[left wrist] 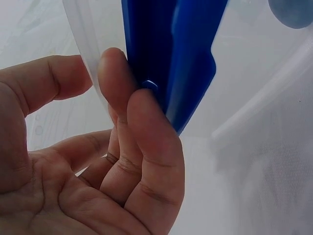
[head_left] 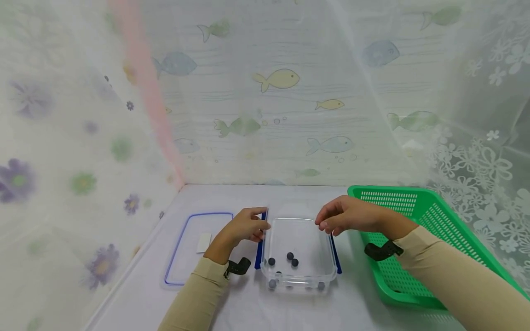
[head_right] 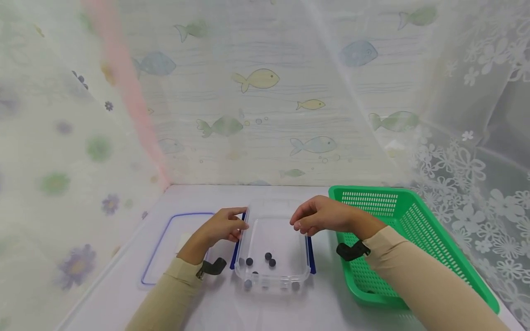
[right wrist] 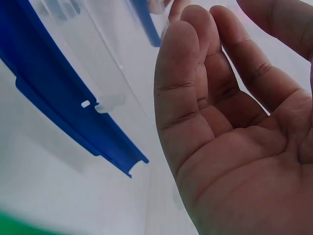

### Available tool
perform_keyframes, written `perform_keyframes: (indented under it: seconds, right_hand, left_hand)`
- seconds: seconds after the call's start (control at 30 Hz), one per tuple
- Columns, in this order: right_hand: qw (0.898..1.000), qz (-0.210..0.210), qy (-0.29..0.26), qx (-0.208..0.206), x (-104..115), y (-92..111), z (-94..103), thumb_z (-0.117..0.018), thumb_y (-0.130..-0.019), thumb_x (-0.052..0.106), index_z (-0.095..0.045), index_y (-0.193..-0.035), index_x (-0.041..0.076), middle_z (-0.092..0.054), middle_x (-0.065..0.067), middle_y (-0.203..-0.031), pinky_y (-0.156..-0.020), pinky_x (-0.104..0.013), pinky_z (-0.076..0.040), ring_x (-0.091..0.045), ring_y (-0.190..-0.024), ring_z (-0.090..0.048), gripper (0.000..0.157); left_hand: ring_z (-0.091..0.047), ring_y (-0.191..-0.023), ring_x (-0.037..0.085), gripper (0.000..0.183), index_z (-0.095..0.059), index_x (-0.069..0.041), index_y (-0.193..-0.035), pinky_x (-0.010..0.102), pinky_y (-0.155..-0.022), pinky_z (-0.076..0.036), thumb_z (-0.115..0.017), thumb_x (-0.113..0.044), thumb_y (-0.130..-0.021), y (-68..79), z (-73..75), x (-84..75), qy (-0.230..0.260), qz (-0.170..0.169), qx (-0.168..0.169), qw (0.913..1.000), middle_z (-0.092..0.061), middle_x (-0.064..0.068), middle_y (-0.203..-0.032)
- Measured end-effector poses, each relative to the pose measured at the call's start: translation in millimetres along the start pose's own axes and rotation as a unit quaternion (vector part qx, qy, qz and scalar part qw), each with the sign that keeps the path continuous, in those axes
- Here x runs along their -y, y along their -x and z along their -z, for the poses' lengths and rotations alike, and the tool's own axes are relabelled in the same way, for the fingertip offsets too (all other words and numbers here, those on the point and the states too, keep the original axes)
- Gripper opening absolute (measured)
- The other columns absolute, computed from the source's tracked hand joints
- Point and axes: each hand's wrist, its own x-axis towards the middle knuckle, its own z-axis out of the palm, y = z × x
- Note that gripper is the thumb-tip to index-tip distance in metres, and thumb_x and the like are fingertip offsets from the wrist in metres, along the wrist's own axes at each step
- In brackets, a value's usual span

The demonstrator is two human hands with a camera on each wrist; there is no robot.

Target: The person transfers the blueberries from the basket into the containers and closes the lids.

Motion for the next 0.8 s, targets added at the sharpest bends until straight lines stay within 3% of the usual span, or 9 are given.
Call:
perform_keyframes:
  seconds: [0.33, 0.6, 0.8]
  right_hand:
    - [1.0, -0.009, 0.011, -0.021, -6, 16, 7.8, -0.071, -0.099, 0.024, -0.072, -0.119, 0.005, -0.071, -0.017, -0.117, -0.089, -0.04, -0.06, -0.031, -0.104, -0.068, 0.028]
    - [0.999, -0.005, -0.002, -0.032, -21, 39, 17.4, -0.071, -0.099, 0.021, -0.071, -0.119, 0.003, -0.071, -0.014, -0.111, -0.085, -0.04, -0.061, -0.029, -0.098, -0.068, 0.027]
    - [0.999, 0.002, -0.026, -0.03, -36, 58, 27.5, -0.067, -0.102, 0.019, -0.069, -0.119, -0.001, -0.069, -0.012, -0.103, -0.082, -0.04, -0.06, -0.019, -0.088, -0.065, 0.026]
  left_hand:
    - [-0.066, -0.066, 0.017, 0.075, -0.04, -0.01, -0.159, 0.032, -0.066, -0.063, -0.074, -0.015, -0.093, -1.7, 1.4, 2.0, 0.004, -0.004, -0.001, 1.0, -0.066, 0.017, -0.112]
    - [-0.066, -0.065, 0.017, 0.076, -0.04, -0.01, -0.16, 0.031, -0.064, -0.062, -0.074, -0.016, -0.092, -2.6, 0.8, 3.3, 0.007, -0.004, 0.005, 1.0, -0.067, 0.015, -0.111]
    - [-0.066, -0.065, 0.017, 0.076, -0.039, -0.01, -0.16, 0.031, -0.065, -0.062, -0.074, -0.016, -0.093, -2.7, 0.9, 2.6, 0.004, -0.002, 0.005, 1.0, -0.066, 0.016, -0.113]
